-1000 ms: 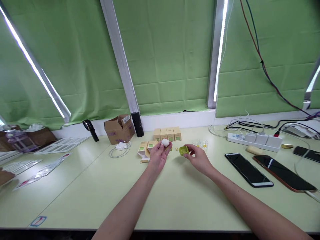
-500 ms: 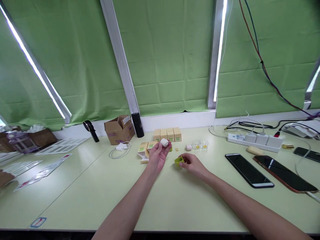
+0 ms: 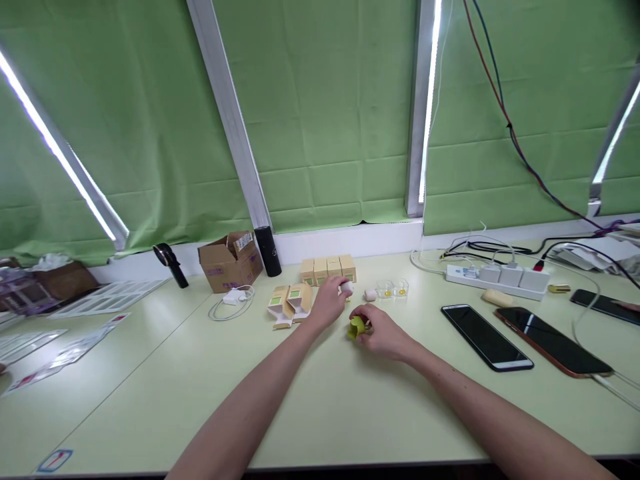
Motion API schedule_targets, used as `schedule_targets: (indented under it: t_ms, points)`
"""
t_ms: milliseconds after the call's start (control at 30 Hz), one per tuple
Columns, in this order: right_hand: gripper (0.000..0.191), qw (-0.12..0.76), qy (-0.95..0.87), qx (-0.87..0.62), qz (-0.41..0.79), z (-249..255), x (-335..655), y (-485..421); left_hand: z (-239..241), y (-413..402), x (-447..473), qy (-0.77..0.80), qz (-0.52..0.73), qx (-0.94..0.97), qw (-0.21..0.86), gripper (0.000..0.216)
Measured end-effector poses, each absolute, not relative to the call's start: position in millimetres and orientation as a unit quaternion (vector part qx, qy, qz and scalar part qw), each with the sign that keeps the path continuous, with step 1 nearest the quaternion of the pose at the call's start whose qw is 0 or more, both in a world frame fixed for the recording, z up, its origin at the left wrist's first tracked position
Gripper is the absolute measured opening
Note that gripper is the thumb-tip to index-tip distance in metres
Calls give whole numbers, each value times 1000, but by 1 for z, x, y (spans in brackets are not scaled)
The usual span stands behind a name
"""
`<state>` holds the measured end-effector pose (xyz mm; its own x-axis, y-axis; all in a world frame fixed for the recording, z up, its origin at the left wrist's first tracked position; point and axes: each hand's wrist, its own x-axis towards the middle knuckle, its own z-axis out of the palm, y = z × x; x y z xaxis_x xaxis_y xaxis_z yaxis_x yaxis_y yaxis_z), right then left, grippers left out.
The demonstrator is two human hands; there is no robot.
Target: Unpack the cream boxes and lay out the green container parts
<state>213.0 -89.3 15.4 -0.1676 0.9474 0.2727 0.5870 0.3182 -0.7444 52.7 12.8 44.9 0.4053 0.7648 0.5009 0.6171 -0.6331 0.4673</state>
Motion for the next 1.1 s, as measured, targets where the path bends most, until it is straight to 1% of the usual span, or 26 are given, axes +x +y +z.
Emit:
schedule_targets:
  t_ms: [200,333,467,633,800,1100]
  points:
    - [39,329,-741,-530,249,12,218,-87,34,33,78,427,261,863,74,27]
    - [39,337,-733,-518,284,12,221,-84,29,38,90,456,219,860,60,26]
    - [41,353,-732,-505,290,14,222,-84,27,42,97,483,189,854,49,18]
    - [44,351,-750,-492,267,17,220,-89,23,47,100,491,166,854,46,9]
    - [49,341,-773,-487,222,15,218,-93,21,52,102,486,156,858,53,11]
    - [44,324,-777,-476,255,13,227,-87,21,50,102,472,150,868,30,11]
